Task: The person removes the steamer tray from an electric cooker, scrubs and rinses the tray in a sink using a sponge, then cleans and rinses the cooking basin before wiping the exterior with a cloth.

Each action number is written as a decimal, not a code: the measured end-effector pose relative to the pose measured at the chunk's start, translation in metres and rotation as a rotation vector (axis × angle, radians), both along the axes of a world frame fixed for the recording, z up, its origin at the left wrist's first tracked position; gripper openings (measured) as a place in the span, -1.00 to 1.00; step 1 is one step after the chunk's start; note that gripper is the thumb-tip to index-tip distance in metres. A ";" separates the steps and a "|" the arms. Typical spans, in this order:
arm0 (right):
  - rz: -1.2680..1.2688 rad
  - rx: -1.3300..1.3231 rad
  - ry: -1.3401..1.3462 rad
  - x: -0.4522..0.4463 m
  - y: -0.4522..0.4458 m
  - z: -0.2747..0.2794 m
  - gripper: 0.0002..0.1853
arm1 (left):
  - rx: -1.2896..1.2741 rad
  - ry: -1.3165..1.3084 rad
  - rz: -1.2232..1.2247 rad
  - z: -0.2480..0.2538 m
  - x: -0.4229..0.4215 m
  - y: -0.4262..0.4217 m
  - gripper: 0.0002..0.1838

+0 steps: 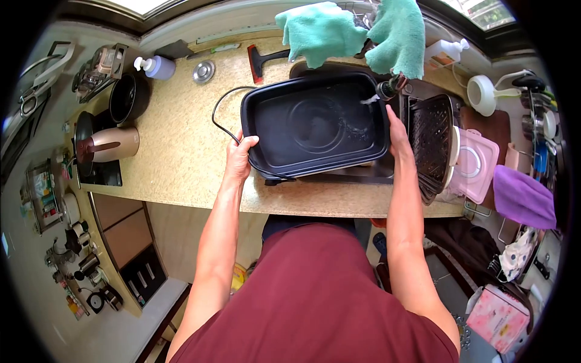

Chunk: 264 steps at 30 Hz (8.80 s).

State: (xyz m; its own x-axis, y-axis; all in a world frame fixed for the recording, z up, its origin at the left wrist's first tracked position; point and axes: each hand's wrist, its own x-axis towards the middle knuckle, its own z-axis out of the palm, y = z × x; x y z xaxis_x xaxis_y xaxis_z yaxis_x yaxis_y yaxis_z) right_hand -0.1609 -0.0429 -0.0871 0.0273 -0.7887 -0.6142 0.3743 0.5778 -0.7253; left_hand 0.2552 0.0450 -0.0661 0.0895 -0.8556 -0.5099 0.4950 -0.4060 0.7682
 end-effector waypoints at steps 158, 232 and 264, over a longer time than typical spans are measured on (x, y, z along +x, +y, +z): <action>0.446 -0.028 0.085 0.268 0.035 0.029 -0.39 | 0.102 -0.070 0.145 -0.018 0.286 0.066 -0.53; 0.656 -0.721 1.077 0.588 0.064 0.010 -0.61 | -0.180 -0.022 0.065 -0.014 0.293 0.084 -0.26; 0.545 -0.789 0.788 0.575 0.057 0.006 -0.64 | -0.197 -0.079 0.132 -0.016 0.276 0.083 -0.25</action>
